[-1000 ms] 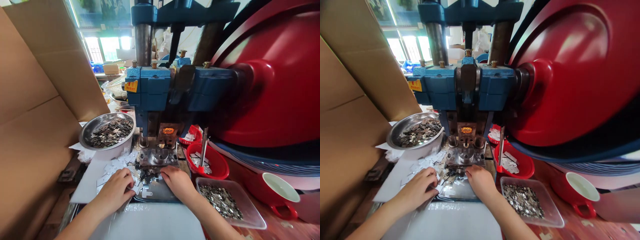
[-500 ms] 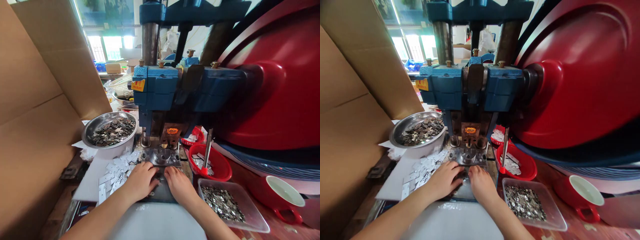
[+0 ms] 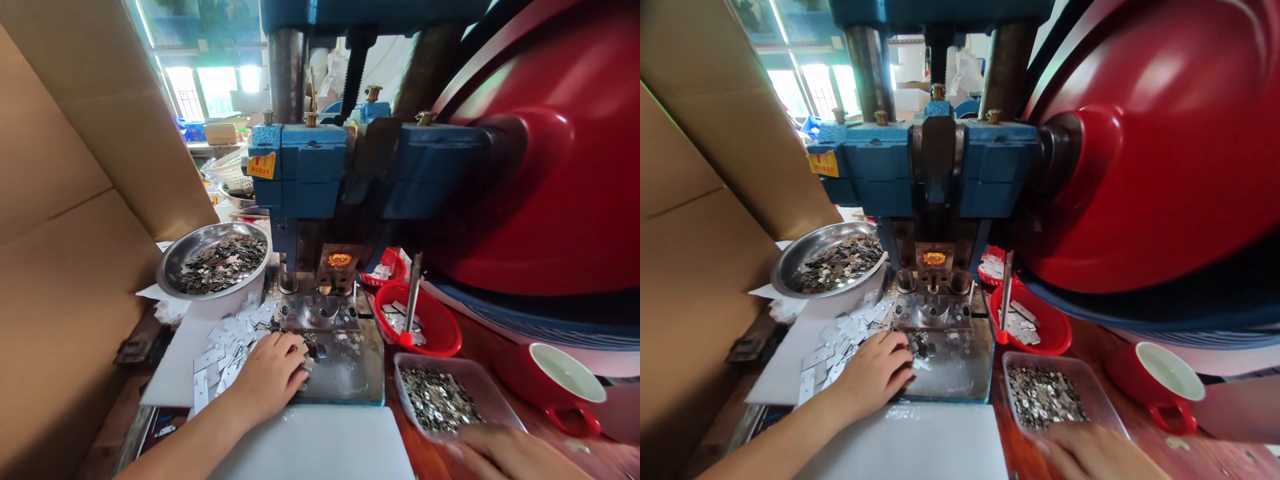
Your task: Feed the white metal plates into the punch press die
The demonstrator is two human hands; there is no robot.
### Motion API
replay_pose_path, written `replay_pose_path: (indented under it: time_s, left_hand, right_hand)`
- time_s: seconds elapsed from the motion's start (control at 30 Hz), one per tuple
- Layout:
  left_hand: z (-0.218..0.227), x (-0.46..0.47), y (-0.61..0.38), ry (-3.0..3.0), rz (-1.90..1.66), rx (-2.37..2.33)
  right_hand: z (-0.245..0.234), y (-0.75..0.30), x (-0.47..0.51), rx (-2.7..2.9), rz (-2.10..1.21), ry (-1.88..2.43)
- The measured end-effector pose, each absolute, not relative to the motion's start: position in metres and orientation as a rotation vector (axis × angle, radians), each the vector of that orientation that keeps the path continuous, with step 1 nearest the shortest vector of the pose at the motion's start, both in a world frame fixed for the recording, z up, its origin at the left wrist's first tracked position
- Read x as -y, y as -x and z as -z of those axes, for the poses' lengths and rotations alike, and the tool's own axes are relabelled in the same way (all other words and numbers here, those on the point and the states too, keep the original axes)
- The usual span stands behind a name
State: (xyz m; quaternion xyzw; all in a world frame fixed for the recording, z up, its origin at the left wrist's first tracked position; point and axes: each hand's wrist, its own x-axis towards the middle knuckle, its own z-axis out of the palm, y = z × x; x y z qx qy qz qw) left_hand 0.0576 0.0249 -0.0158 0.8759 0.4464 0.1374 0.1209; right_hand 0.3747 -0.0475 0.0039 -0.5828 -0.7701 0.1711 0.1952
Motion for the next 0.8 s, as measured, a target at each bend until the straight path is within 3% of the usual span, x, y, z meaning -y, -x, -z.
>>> replay_pose_path:
  time_s: [0.3,0.6,0.8]
  left_hand:
    - [0.027,-0.019,-0.061,-2.612,-0.439,-1.302]
    - [0.029,-0.014,-0.061,-2.485,-0.501,-1.380]
    - [0.034,-0.014,-0.059,-2.460,-0.562,-1.395]
  right_hand:
    - [-0.001,-0.287,-0.008,2.340,-0.619,1.567]
    - [0.020,-0.244,-0.053,2.642,-0.196,1.562]
    - [0.030,-0.263,-0.051,2.431,-0.237,1.641]
